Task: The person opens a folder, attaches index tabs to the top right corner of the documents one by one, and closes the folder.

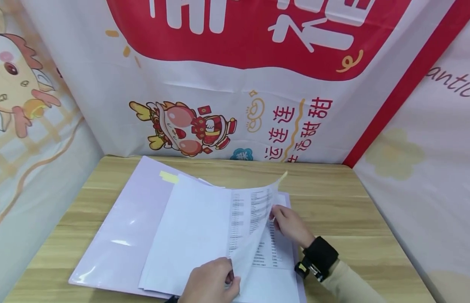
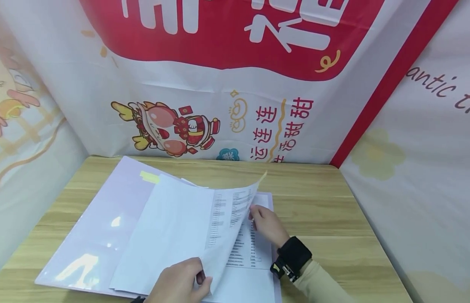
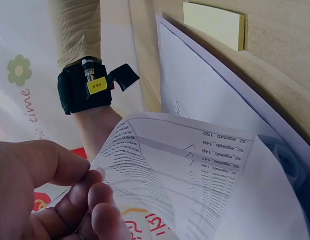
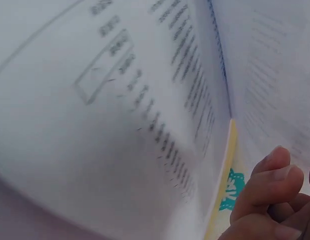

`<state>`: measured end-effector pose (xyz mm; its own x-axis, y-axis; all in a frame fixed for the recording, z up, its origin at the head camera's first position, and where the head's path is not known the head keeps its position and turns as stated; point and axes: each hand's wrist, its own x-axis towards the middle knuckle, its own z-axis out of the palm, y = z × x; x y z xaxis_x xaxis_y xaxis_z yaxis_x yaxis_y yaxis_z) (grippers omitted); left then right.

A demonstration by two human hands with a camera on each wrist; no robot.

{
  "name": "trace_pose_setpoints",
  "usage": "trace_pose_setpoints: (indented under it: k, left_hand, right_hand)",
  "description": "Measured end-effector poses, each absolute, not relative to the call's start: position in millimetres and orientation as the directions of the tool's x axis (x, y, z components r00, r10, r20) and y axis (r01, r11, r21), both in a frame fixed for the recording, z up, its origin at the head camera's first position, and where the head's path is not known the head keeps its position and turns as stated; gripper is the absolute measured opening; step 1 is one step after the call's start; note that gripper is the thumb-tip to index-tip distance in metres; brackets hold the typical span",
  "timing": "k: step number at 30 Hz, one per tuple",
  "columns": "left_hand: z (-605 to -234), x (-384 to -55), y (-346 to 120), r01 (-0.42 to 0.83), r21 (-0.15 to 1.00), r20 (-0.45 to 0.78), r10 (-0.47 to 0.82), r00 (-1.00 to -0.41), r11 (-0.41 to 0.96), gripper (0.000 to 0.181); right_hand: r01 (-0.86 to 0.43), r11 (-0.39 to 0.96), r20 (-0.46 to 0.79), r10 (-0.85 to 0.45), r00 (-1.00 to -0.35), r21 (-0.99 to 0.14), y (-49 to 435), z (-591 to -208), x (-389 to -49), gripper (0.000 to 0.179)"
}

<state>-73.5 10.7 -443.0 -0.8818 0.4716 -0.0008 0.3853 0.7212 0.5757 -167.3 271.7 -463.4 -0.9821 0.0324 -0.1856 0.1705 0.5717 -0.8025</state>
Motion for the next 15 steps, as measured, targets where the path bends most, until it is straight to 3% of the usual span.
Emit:
trace_pose_setpoints:
  k: [8,15]
  left_hand:
    - [-448,-67,-6,0.399,0.557,0.102,0.417,-0.903,0.729,0.027]
    - [-449,-62,-25,0.324,0.587,0.061,0.358,-0.932,0.742,0.029]
  right_hand:
    - [0.112,0.645,-0.165,-0.023,-0.986,-0.756,246,-451,-182,0.035]
    - [0.077,0.701,-0.198,-0.093,-0.976,-0.709,220,-455,-194,0.039]
